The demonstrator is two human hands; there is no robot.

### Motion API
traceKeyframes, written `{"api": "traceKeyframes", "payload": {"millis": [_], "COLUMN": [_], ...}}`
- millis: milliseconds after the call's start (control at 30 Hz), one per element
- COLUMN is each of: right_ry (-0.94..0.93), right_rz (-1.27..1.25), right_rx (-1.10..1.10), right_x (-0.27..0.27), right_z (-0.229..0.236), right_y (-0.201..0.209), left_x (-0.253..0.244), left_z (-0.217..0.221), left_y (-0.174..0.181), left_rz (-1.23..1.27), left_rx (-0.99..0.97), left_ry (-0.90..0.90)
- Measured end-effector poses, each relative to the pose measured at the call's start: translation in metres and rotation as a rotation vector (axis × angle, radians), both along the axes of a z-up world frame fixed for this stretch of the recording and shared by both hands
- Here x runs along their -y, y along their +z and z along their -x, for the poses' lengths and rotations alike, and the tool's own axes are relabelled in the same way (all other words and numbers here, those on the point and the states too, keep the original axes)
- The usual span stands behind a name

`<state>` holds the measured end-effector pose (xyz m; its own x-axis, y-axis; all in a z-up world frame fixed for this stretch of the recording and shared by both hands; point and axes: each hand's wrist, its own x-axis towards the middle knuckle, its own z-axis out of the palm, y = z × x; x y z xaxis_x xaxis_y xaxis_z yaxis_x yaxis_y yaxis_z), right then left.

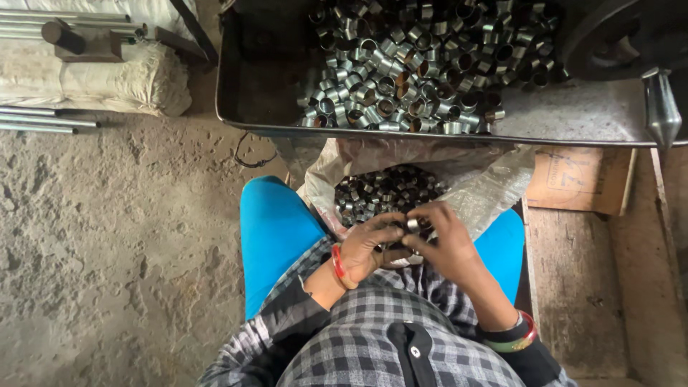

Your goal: The person sits on a blue stool and repeatedly picks small cylindrical metal parts from a white bag on the lap, then places them into a metal tray above. The hands handle the parts one at a time or in small handfuls throughout the clip.

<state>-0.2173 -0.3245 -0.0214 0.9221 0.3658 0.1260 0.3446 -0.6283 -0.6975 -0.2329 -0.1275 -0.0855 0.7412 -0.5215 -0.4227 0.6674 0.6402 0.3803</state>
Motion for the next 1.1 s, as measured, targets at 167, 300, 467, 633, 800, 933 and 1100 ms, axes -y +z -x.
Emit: {"api": "traceKeyframes", "payload": {"millis": [167, 300, 467, 633, 800, 933, 1100], "right_ry": [-0.404, -0.384, -0.419, -0.259, -0.184, -0.17, 0.007], "right_rz": [-0.925, -1.285, -1.404, -1.431, -1.579, -1.629, -0.854], "right_rx": [-0.803, -0.963, -1.008, -0.95, -0.998, -1.041, -0.728], "right_x": [0.024, 0.04, 0.039, 0.026, 0.019, 0.016, 0.009], "right_z": [0.002, 0.004, 0.016, 0.016, 0.013, 0.003, -0.025], "right_y": [-0.027, -0.046, -0.058, -0.049, -0.042, -0.042, -0.057], "left_x": [-0.002, -0.004, -0.011, -0.009, -0.03, -0.068, -0.112], "left_z": [-0.003, -0.01, -0.019, -0.024, -0.033, -0.068, -0.158], "left_y": [-0.003, -0.007, -0.03, -0.02, 0.042, 0.083, 0.097], "left_rz": [0.105, 0.132, -0.086, -0.995, -1.353, -1.562, -2.062], "left_rx": [-0.015, -0.056, 0.263, 0.409, 1.071, 1.37, 1.045], "left_ry": [0.079, 0.162, 0.131, 0.048, 0.454, 0.718, 0.189]}}
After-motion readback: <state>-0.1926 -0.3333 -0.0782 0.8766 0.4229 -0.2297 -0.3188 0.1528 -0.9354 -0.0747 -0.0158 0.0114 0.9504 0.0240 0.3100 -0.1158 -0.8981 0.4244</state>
